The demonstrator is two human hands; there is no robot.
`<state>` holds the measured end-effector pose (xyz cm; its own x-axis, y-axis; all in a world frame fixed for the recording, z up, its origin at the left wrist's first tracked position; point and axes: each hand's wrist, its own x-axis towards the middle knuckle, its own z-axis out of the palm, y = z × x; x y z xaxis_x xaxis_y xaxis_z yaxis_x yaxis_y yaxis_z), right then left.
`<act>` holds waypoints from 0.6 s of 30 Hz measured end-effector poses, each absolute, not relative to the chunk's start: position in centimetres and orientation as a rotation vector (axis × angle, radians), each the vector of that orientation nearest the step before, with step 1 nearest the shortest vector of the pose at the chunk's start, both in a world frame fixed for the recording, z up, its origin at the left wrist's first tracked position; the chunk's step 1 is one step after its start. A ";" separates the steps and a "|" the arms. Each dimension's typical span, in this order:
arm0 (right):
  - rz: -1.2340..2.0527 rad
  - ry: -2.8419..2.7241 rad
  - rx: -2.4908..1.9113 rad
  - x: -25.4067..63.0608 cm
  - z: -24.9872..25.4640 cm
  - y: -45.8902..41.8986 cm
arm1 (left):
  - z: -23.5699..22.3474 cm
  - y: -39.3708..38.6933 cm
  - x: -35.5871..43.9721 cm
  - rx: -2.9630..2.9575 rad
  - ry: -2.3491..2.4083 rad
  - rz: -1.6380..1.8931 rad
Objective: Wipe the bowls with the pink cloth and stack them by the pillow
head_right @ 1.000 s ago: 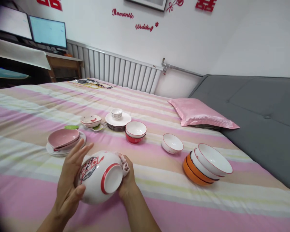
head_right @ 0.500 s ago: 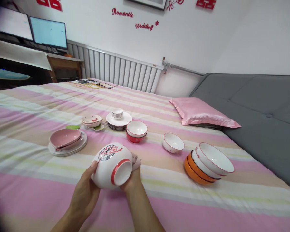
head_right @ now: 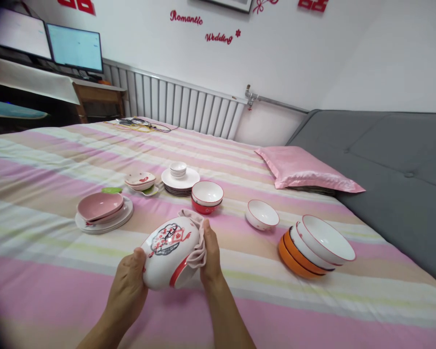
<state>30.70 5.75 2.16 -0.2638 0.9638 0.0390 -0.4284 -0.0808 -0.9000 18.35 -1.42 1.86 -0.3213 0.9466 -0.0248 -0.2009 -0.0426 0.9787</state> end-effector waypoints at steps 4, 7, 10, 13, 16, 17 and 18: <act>1.302 -1.359 -0.686 31.3 3.6 5.2 | 1.7 -1.5 18.6 0.895 1.299 1.490; 1.023 -1.664 -0.749 31.8 4.5 4.8 | 1.6 -1.4 18.9 0.878 1.328 1.464; 0.722 -1.927 -0.808 31.8 5.1 4.1 | 1.4 -1.3 19.2 0.829 1.312 1.465; 0.467 -2.103 -0.849 31.0 5.3 3.1 | 1.1 -1.3 19.3 0.771 1.320 1.481; 0.262 -2.212 -0.900 29.4 4.7 1.8 | 0.9 -1.3 19.2 0.560 1.440 1.548; 0.202 -2.229 -0.911 28.8 4.4 1.4 | 0.8 -1.3 19.2 0.465 1.420 1.591; 0.152 -2.246 -0.908 28.1 4.0 1.0 | 0.7 -1.2 19.2 0.376 1.341 1.644</act>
<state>28.13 0.99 4.00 -0.5098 0.6490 0.5647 0.5668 0.7472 -0.3471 19.19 -1.20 0.70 -0.5040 0.8049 -0.3131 -0.4683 0.0500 0.8822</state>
